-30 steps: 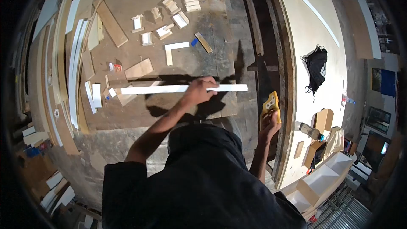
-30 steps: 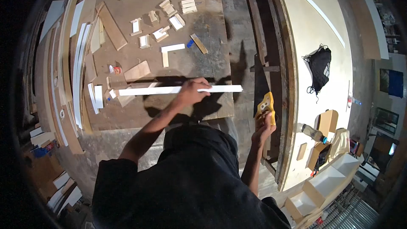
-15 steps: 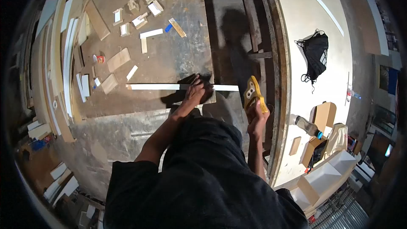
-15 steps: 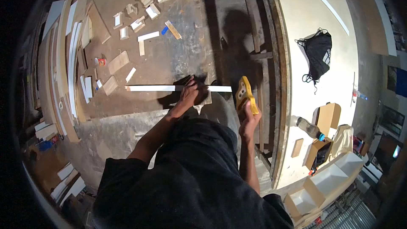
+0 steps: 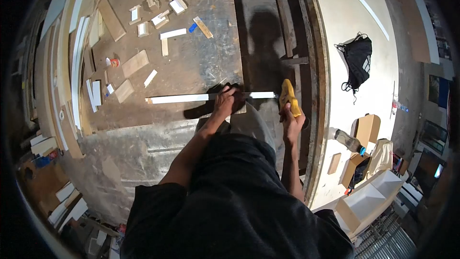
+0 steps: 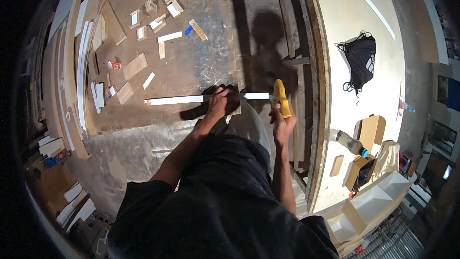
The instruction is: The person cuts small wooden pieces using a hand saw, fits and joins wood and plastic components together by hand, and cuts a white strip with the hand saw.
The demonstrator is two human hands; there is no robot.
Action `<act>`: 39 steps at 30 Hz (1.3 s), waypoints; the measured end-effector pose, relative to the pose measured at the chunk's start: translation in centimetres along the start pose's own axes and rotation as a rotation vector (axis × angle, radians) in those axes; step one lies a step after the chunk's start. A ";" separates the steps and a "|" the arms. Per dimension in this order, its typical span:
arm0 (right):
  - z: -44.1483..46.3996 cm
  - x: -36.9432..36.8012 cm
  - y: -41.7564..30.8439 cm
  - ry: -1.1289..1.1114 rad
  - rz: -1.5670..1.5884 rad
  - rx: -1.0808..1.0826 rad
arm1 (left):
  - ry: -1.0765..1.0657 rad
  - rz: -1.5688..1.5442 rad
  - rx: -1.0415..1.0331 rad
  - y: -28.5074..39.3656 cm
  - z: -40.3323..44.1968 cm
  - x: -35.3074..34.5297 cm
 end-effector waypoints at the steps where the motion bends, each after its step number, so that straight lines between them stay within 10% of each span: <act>1: -0.3 0.6 -0.5 0.076 -0.005 0.026 | 0.003 -0.003 -0.002 -0.5 0.0 -0.3; 13: -2.3 4.0 3.7 0.271 -0.076 -0.063 | -0.028 -0.001 -0.016 -0.9 -0.6 0.0; 39: -9.2 -6.9 3.5 -0.063 -0.232 -0.185 | -0.078 -0.058 -0.055 -7.5 -2.1 -2.6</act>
Point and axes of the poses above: each hand's wrist, its own z-axis towards the middle knuckle, its own x-axis out of the back of the hand, y = z × x, the point moved 8 cm from there along z, towards the middle knuckle, and after that the axes turned 15 degrees about -z, right-handed, at the moved point
